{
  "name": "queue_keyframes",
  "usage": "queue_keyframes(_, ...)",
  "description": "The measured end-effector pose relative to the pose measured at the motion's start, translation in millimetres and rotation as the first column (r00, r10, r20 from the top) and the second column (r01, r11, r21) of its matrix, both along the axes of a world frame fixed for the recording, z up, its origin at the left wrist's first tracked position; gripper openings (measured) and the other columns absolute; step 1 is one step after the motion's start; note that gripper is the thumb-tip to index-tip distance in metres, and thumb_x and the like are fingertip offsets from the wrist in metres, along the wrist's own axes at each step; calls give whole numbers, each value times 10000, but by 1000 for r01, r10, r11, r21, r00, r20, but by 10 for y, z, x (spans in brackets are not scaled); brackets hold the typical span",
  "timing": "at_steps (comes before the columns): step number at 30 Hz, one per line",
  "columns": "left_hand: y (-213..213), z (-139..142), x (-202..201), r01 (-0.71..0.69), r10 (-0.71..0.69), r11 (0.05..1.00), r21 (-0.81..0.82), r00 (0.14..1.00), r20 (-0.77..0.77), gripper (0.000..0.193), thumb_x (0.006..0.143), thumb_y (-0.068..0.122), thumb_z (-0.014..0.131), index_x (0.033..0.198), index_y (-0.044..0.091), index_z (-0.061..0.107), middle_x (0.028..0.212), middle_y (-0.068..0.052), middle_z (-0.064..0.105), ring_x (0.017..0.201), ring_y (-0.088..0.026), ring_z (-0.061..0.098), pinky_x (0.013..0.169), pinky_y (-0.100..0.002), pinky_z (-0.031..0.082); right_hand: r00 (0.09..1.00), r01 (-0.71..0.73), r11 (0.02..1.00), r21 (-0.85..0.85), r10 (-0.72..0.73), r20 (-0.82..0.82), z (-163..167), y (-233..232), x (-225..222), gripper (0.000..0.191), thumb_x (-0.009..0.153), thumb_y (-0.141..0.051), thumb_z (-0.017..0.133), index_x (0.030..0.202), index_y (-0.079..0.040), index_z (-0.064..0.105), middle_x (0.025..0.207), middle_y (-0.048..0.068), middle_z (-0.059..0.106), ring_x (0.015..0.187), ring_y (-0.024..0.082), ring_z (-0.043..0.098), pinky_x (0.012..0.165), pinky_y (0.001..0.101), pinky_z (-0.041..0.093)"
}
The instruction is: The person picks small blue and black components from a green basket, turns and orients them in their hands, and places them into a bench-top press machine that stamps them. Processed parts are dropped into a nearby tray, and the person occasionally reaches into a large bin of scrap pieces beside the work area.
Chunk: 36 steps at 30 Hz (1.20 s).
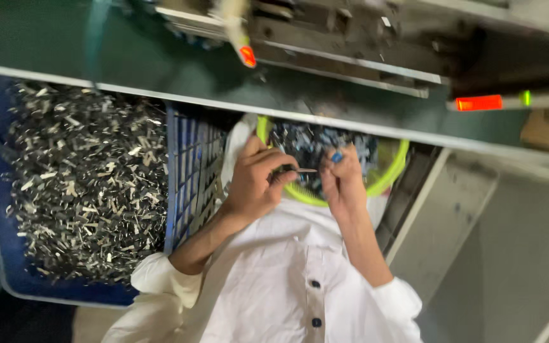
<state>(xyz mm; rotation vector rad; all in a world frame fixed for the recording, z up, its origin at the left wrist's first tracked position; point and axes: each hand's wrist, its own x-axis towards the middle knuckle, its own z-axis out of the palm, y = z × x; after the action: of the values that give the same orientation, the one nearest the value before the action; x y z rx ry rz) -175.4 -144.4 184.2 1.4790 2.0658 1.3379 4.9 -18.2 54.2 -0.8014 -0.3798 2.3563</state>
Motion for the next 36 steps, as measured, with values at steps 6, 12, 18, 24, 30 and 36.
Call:
queue_keyframes(6, -180, -512, 59, -64, 216, 966, -250, 733, 645, 128, 883, 146, 681, 945, 34, 682, 819, -53, 685, 678, -93, 634, 624, -233, 486, 960, -43, 592, 805, -198, 198, 647, 518, -325, 425, 896, 272, 666, 1001, -82, 456, 970, 205, 731, 842, 217, 701, 686, 306, 586)
queue_keyframes(12, -281, -748, 68, 94, -225, 973, 210, 582, 781, 484, 1093, 399, 557, 800, 14, 556, 861, -44, 662, 748, -92, 552, 697, -252, 446, 846, -245, -193, 950, -521, 113, 1302, 1144, -1044, 263, 838, 251, 563, 998, 42, 554, 1019, 199, 606, 892, 242, 701, 706, 312, 616)
queue_keyframes(18, -261, -771, 43, 14, -163, 984, 175, 450, 878, 461, 1038, 417, 567, 873, -4, 656, 835, -46, 633, 730, -96, 542, 667, -256, 410, 837, -396, -406, 824, -530, 141, 1475, 1356, -1276, 264, 905, 191, 735, 1060, -5, 647, 1065, 134, 736, 1036, 310, 682, 889, 412, 566)
queue_keyframes(24, -173, -667, -48, 14, -242, 963, 268, 476, 846, 388, 1060, 330, 580, 882, -8, 649, 841, -62, 630, 776, -107, 516, 719, -269, 403, 772, -547, -398, 736, -579, 261, 1725, 941, -801, 173, 855, 72, 649, 988, -24, 705, 918, 102, 739, 941, 305, 701, 885, 462, 454)
queue_keyframes(30, -48, -518, -32, 43, -234, 971, 235, 351, 906, 210, 1012, 175, 648, 902, 1, 610, 826, -31, 598, 778, -87, 535, 716, -247, 426, 818, -562, 87, 822, -90, 568, 819, 65, -454, 314, 962, -283, 726, 1115, -9, 729, 1039, 116, 769, 950, 218, 745, 867, 328, 573)
queue_keyframes(36, 75, -471, 28, -19, -125, 978, 210, 749, 651, 233, 866, 108, 721, 1026, 7, 585, 962, -34, 593, 862, -66, 590, 740, -231, 488, 910, -209, 537, 817, -199, 363, 265, -319, -169, 113, 954, 21, 740, 1038, 15, 663, 1088, 155, 728, 1044, 199, 721, 869, 265, 588)
